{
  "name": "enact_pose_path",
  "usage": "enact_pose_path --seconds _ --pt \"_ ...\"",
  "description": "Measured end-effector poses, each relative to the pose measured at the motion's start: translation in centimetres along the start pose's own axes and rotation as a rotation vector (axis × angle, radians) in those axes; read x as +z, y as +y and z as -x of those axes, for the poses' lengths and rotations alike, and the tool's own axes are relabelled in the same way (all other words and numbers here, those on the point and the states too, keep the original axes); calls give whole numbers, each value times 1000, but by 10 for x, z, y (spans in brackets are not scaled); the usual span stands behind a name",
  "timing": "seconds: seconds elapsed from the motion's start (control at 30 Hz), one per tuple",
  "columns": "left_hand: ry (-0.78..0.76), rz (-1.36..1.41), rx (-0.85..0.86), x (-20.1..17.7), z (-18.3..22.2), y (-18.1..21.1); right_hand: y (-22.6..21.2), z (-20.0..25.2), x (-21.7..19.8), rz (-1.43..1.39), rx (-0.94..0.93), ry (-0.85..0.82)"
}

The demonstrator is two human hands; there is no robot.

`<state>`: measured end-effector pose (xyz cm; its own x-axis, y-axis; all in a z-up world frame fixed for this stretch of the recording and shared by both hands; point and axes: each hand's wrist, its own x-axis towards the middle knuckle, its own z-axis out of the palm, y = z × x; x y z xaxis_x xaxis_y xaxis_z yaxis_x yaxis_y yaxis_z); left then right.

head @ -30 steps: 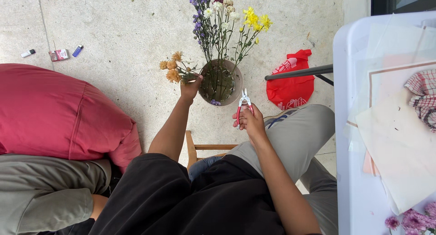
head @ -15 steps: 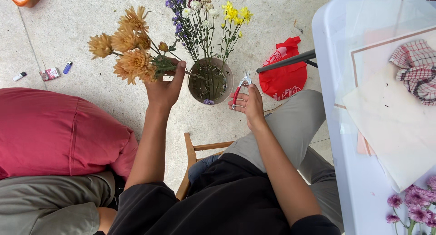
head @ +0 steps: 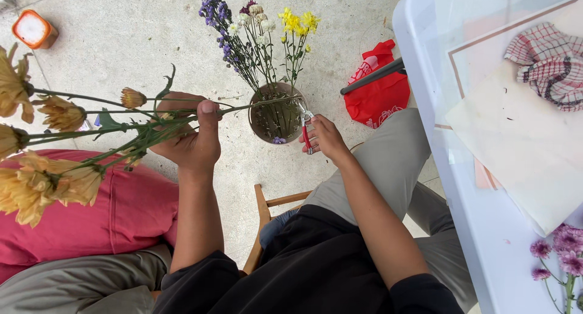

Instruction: The person arranges a bouquet by selecting individual flowers from a container, trimming the stems with shears, wiping them with a cloth, and placing them together on a table.

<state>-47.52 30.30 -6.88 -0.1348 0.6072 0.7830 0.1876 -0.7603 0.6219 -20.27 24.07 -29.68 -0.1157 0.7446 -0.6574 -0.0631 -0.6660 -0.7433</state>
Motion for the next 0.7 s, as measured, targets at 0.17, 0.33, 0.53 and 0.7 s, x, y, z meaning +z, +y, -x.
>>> enact_pose_path --seconds 0.17,0.33,0.53,0.7 --pt "-5 -8 5 -5 -2 0 -13 10 5 26 -2 53" --pt "-11 -2 -17 -8 0 0 -12 10 8 56 -22 59" --pt "-12 -4 -32 -7 4 -3 -22 22 17 122 -36 62" --pt "-6 -9 -42 -8 5 -5 -24 22 18 143 -46 70"
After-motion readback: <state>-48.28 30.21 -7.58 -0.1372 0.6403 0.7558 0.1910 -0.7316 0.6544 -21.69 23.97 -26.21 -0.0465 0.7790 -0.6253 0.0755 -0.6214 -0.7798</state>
